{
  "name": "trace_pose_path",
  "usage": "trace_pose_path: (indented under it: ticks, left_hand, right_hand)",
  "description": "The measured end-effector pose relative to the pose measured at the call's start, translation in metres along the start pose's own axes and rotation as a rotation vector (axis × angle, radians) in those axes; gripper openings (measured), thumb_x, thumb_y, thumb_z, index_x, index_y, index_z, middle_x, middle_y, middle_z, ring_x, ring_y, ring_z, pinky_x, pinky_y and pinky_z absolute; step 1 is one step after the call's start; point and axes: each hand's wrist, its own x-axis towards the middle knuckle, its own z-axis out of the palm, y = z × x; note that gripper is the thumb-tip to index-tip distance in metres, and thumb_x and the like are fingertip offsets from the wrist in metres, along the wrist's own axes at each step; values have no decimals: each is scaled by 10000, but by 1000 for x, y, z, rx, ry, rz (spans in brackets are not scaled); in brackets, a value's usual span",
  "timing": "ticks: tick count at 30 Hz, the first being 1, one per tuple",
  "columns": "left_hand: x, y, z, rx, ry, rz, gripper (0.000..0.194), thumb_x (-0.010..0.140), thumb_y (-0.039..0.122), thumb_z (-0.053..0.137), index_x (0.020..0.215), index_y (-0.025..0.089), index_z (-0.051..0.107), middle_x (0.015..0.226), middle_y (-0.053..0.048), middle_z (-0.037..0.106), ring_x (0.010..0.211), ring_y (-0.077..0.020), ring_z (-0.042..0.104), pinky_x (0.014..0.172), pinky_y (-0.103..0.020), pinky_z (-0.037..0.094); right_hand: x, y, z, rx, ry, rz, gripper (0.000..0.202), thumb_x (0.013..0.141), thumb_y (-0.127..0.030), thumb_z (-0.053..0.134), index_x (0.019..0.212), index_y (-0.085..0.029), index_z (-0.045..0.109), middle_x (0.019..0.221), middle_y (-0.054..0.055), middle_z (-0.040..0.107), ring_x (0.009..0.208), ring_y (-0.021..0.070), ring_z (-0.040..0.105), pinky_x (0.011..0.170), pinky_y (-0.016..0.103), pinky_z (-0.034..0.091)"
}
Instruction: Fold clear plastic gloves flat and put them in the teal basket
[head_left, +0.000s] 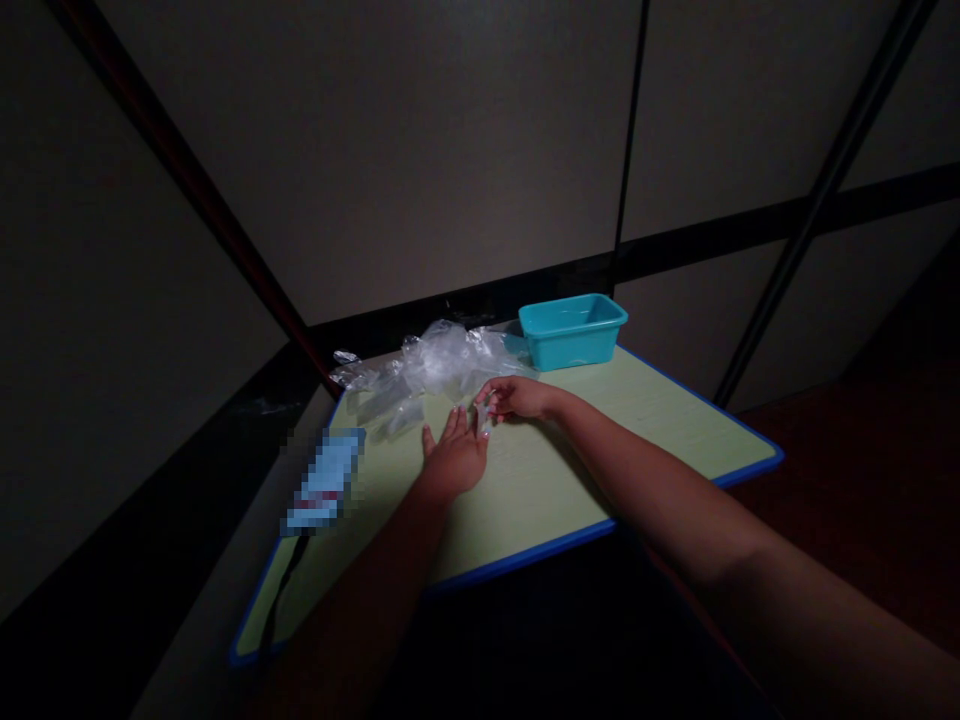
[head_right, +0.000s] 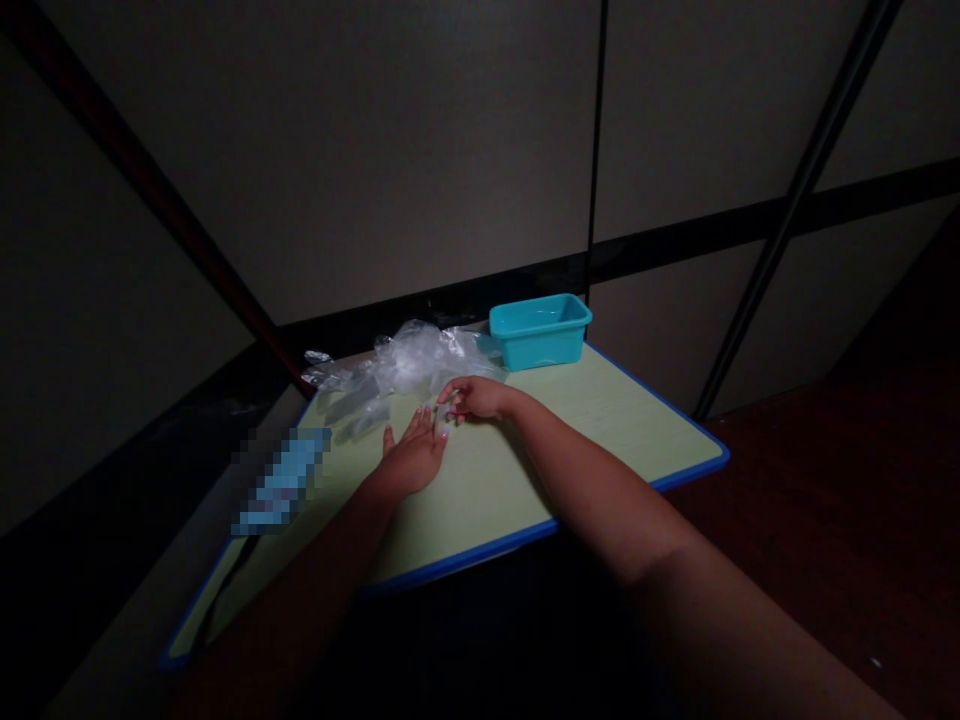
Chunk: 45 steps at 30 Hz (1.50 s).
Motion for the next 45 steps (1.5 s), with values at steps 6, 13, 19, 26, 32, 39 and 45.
trace_pose_path:
  ticks: [6,13,19,26,32,39,45]
  left_hand:
    - [0,-2,-1,10,-15,23,565,928,384,115,1431,176,269,1515,-68,166,1406,-203,55,1070,-608,41]
    - [0,-3,-1,8,-25,33,580,925,394,100,1427,161,274,1520,-58,145,1406,-207,43,1068,-617,49]
    - [0,-4,-3,0,-57,55,582,930,411,95,1438,166,238,1517,-68,173,1406,-197,31,1073,-601,42]
    - [0,-8,-4,-42,-62,77,562,931,414,114,1431,203,262,1517,-71,173,1405,-195,48,1075,-581,10]
    - [-2,-7,-6,-42,-49,102,563,931,440,150,1424,203,285,1515,-81,179,1404,-222,67,1071,-587,35]
    - [-2,-7,-15,-11,39,127,676,850,574,386,1420,224,290,1510,-96,199,1400,-268,81,1074,-572,61]
    - [2,-11,-23,-294,303,41,526,853,480,451,1276,172,504,1397,-112,438,1334,-238,312,1084,-447,207]
  right_hand:
    - [1,6,-6,-106,52,-49,466,555,-36,608,989,-196,554,716,-62,542,466,56,441,440,183,324]
    - [4,3,-5,-395,131,-292,339,585,-221,731,902,-122,667,760,-10,584,607,77,411,586,222,341]
    - [5,8,-7,-108,68,-195,317,581,-347,756,743,-108,627,641,-19,574,593,85,450,596,238,340]
    - [3,5,-5,73,-4,-194,340,539,-335,804,749,-118,648,728,10,645,687,108,537,684,258,390]
    - [4,7,-5,55,30,-155,309,508,-309,805,695,-114,654,641,-12,624,607,89,505,629,241,377]
    - [3,6,-6,63,31,-146,252,528,-275,779,675,-113,654,642,-11,630,609,89,510,641,240,377]
    - [1,4,-4,31,24,-160,241,535,-277,775,682,-118,669,660,-3,646,636,103,531,701,262,402]
